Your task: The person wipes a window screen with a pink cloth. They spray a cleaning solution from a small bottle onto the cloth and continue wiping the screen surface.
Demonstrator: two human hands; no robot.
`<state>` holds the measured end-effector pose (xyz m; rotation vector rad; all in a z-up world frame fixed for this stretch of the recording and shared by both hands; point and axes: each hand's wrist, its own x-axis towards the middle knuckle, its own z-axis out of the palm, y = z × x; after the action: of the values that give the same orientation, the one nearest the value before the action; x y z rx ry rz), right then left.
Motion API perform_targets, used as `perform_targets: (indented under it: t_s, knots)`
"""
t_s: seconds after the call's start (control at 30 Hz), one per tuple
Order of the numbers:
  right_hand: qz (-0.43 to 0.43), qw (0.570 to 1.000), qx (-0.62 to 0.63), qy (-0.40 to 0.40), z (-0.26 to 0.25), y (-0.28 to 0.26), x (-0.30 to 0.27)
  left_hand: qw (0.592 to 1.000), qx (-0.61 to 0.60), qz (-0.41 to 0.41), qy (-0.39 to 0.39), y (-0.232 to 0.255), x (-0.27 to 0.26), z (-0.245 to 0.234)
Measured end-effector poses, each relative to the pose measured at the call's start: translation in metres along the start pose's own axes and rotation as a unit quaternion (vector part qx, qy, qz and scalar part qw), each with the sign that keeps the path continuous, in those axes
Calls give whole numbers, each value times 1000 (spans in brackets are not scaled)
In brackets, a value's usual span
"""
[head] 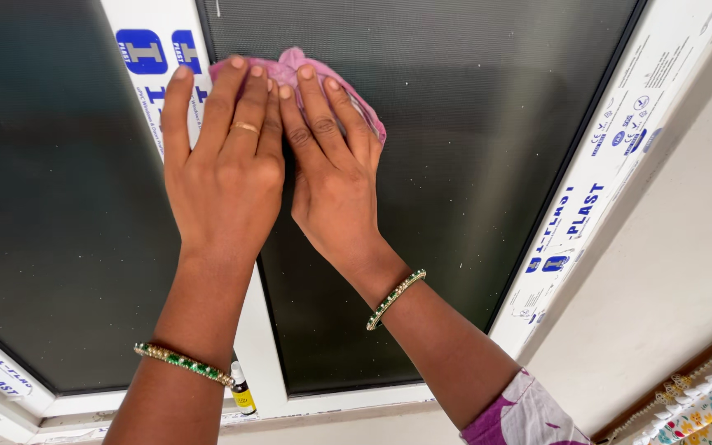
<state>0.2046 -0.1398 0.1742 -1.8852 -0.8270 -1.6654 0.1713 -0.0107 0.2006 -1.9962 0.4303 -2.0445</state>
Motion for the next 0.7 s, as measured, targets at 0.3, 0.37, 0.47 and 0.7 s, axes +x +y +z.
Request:
perform_targets:
  t_s: [0.3,0.37,0.47,0.7]
  knots:
    - [-32,999,12,-36,-1,-8,-13,999,-1,-29,-38,1,-26,-9]
    - [-37,998,20,-42,-2,-9,-17,998,5,-31,-53,4,-31,-15]
    - [-55,997,4,-53,-6,-8,-21,997,2,-38,-65,8,-37,-18]
    - [-84,994,26,-63,-21,2,-20,981,-106,-151,-59,39,-45,-8]
